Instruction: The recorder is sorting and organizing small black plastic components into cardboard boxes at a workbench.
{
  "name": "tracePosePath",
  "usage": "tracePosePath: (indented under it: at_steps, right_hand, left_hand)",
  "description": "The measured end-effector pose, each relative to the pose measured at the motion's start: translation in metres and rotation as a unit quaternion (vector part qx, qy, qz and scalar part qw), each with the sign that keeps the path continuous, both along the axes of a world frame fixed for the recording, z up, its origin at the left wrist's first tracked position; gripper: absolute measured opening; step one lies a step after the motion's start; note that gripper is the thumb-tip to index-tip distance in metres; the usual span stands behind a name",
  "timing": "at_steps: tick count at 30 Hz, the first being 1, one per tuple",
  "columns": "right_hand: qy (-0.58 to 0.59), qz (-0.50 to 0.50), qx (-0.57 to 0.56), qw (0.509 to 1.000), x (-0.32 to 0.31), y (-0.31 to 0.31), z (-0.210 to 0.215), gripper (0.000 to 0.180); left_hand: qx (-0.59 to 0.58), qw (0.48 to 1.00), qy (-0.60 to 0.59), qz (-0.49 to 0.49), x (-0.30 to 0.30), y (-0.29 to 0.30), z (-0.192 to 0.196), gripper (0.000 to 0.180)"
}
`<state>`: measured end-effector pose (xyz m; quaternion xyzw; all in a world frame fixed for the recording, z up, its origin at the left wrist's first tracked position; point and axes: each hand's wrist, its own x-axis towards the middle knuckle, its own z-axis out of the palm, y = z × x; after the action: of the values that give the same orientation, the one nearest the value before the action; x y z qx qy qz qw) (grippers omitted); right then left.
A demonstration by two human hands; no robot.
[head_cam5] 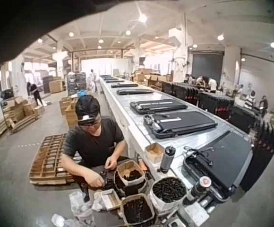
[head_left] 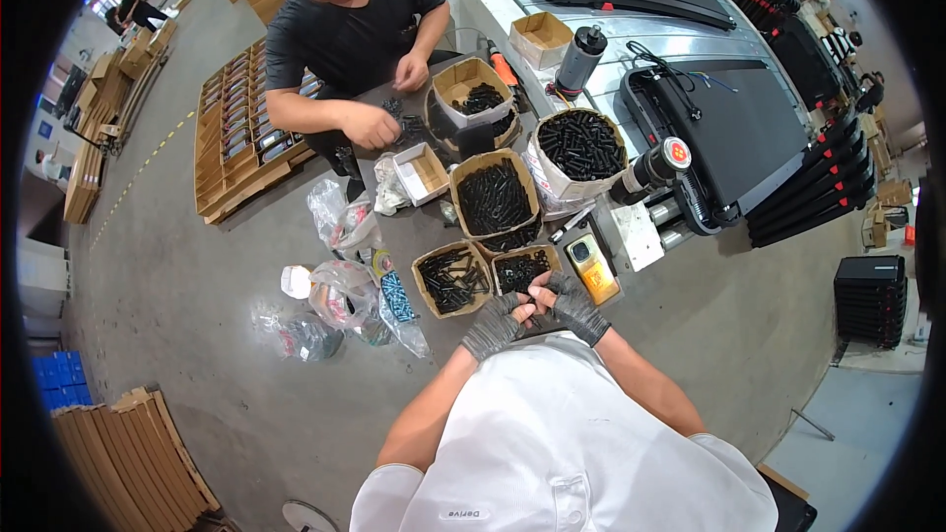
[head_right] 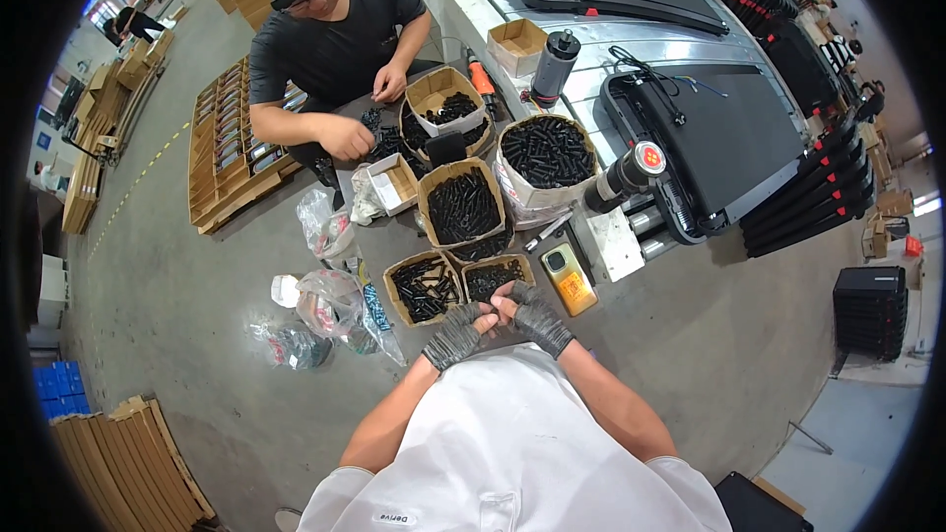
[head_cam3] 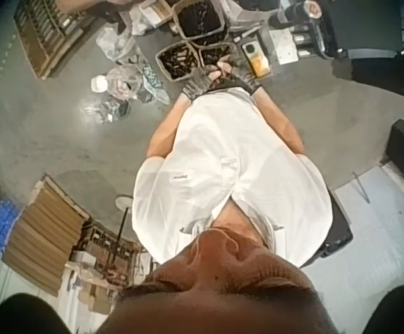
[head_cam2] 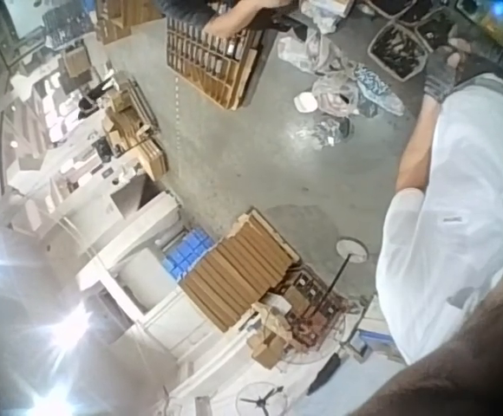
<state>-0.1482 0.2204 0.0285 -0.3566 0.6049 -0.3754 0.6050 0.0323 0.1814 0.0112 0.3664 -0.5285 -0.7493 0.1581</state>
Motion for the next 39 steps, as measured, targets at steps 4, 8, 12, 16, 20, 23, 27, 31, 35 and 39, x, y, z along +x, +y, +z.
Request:
tracePosePath:
  at_steps: [4, 8, 12, 16, 20, 23, 27, 31, 35, 39]
  right_hand:
    - [0.141, -0.004, -0.044, 0.989, 0.006, 0.008, -0.010, 0.023]
    - [0.111, -0.011, -0.060, 0.992, 0.014, 0.013, 0.008, 0.021]
    - [0.035, -0.026, -0.027, 0.999, 0.011, 0.016, 0.006, 0.018]
    - [0.079, -0.006, -0.062, 0.995, 0.020, 0.017, 0.019, 0.017]
    - [0.119, 0.013, -0.095, 0.988, 0.018, 0.016, 0.010, 0.016]
    - [0.004, -0.071, -0.006, 0.997, 0.012, 0.012, -0.013, 0.018]
    - [0.253, 0.063, -0.143, 0.955, -0.004, 0.005, -0.082, 0.034]
    - [0.382, 0.185, -0.118, 0.898, 0.006, -0.008, -0.073, 0.041]
    - [0.413, 0.196, -0.177, 0.872, 0.009, -0.026, -0.088, 0.045]
    - [0.531, 0.234, -0.141, 0.802, 0.023, -0.036, -0.091, 0.054]
  left_hand:
    - [-0.016, 1.000, 0.006, 0.012, 0.000, 0.001, -0.007, 0.028]
    - [0.041, 0.991, 0.089, 0.086, -0.002, 0.004, -0.015, 0.035]
    - [0.101, 0.990, 0.084, 0.046, 0.008, -0.002, -0.007, 0.039]
    - [0.204, 0.970, 0.107, 0.071, 0.014, -0.002, -0.010, 0.035]
    - [0.292, 0.944, 0.105, 0.110, 0.019, 0.003, -0.013, 0.033]
    - [0.264, 0.944, 0.113, 0.160, 0.030, 0.004, -0.020, 0.032]
    - [0.237, 0.941, 0.113, 0.212, 0.052, 0.001, -0.034, 0.032]
    - [0.225, 0.942, 0.100, 0.227, 0.072, 0.004, -0.040, 0.032]
    - [0.210, 0.943, 0.094, 0.239, 0.072, 0.007, -0.037, 0.033]
    - [0.193, 0.948, 0.077, 0.241, 0.073, 0.011, -0.036, 0.034]
